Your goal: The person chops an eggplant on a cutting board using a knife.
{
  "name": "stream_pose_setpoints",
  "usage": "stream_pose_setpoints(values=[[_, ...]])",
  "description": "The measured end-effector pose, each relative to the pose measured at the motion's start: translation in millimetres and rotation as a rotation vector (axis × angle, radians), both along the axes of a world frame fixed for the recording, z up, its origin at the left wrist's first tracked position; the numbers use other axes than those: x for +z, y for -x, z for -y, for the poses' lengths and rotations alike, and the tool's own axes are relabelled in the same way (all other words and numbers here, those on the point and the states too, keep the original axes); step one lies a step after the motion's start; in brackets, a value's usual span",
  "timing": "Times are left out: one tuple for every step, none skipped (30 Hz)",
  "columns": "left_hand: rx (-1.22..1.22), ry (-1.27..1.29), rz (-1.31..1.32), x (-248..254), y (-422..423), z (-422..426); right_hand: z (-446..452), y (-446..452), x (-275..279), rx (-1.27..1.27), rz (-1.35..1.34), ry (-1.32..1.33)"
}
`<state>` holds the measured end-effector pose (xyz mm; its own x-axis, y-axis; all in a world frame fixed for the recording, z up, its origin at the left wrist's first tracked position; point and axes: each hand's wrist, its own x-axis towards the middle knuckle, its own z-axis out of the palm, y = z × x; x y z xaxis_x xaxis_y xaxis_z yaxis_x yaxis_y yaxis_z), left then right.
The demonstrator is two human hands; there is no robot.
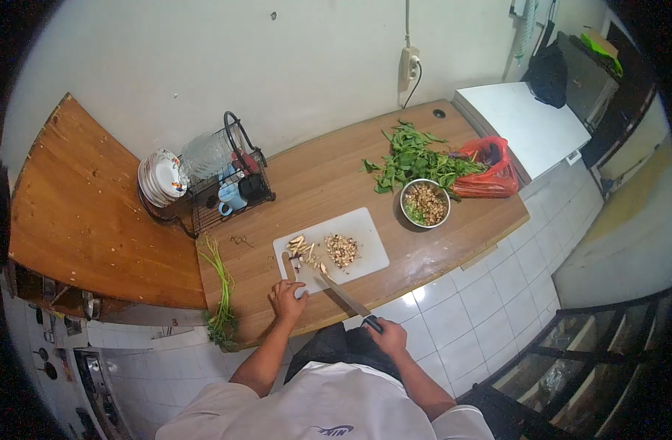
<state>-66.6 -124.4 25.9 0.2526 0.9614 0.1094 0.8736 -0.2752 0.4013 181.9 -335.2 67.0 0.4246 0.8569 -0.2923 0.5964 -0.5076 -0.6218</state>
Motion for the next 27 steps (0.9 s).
stream_pose_setpoints(values=[[-0.002, 0.028, 0.016, 5.2, -5.5, -2.6, 0.6, -1.8, -0.9, -0.004, 0.0, -0.003], [-0.002, 0.059, 0.029, 9.7, -10.5, -3.7, 3.7, -4.2, -2.6, -0.02, 0.005, -0.001], [-0.002, 0.059, 0.028, 5.1, -15.2, -5.8, 6.9, -5.9, -4.3, -0.033, 0.009, 0.003], [0.003, 0.016, 0.056, -2.7, -21.3, -10.0, 9.2, -7.2, -5.9, -0.033, 0.008, 0.003], [0.007, -0.029, 0.086, -9.9, -27.2, -14.7, 9.9, -9.8, -7.4, -0.048, 0.016, 0.017], [0.007, -0.03, 0.088, -5.7, -34.1, -17.7, 10.4, -11.9, -7.6, -0.062, 0.027, 0.033], [0.056, 0.093, 0.117, -1.8, -41.1, -20.7, 12.2, -13.3, -7.6, -0.079, 0.01, -0.009], [0.104, 0.219, 0.147, 1.9, -48.9, -22.6, 12.8, -14.0, -7.7, -0.079, 0.015, -0.008], [0.104, 0.22, 0.153, -1.3, -56.5, -24.7, 12.5, -14.8, -7.3, -0.081, 0.029, -0.006], [0.161, 0.226, 0.146, -4.6, -64.2, -26.7, 12.8, -16.1, -7.0, -0.083, 0.043, -0.003], [0.218, 0.231, 0.137, -7.4, -70.2, -28.0, 13.8, -17.5, -8.2, -0.082, 0.048, -0.002], [0.217, 0.233, 0.141, -14.7, -74.4, -30.3, 13.6, -18.1, -8.5, -0.076, 0.05, -0.004], [0.256, 0.253, 0.135, -21.8, -77.8, -32.7, 13.8, -18.5, -8.7, -0.069, 0.05, -0.005], [0.296, 0.274, 0.128, -28.4, -80.0, -34.9, 15.0, -18.2, -8.6, -0.068, 0.053, -0.004], [0.296, 0.274, 0.131, -32.8, -81.2, -36.4, 14.6, -16.8, -3.3, -0.08, 0.044, 0.004], [0.298, 0.264, 0.106, -37.0, -81.9, -37.4, 13.6, -16.2, 0.8, -0.091, 0.035, 0.011], [0.301, 0.254, 0.08, -41.3, -82.5, -38.3, 12.6, -16.2, 2.9, -0.089, 0.04, 0.011], [0.304, 0.255, 0.083, -40.9, -83.3, -39.1, 12.6, -15.3, 3.9, -0.093, 0.03, 0.027], [0.28, 0.244, 0.078, -40.7, -82.7, -39.9, 13.4, -13.1, 4.0, -0.096, 0.017, 0.046], [0.258, 0.234, 0.07, -40.8, -79.9, -39.6, 13.7, -10.7, 4.0, -0.09, 0.015, 0.051], [0.268, 0.24, 0.068, -39.5, -75.4, -39.5, 13.4, -9.0, 4.1, -0.09, -0.005, 0.039], [0.221, 0.23, 0.104, -36.2, -70.8, -39.6, 13.8, -8.2, 4.1, -0.085, -0.02, 0.028], [0.182, 0.222, 0.145, -33.2, -66.3, -36.0, 15.5, -5.9, -0.3, -0.105, -0.042, 0.021], [0.206, 0.226, 0.153, -30.6, -60.3, -33.9, 14.9, -2.5, -8.8, -0.123, -0.063, 0.011], [0.192, 0.291, 0.123, -27.8, -54.6, -34.0, 14.5, -0.6, -19.0, -0.118, -0.11, 0.009], [0.179, 0.356, 0.094, -23.0, -51.2, -33.3, 9.9, 3.9, -15.7, -0.1, -0.152, 0.031], [0.178, 0.379, 0.083, -19.1, -48.3, -31.5, 7.4, 7.8, -25.2, -0.08, -0.169, -0.011]])
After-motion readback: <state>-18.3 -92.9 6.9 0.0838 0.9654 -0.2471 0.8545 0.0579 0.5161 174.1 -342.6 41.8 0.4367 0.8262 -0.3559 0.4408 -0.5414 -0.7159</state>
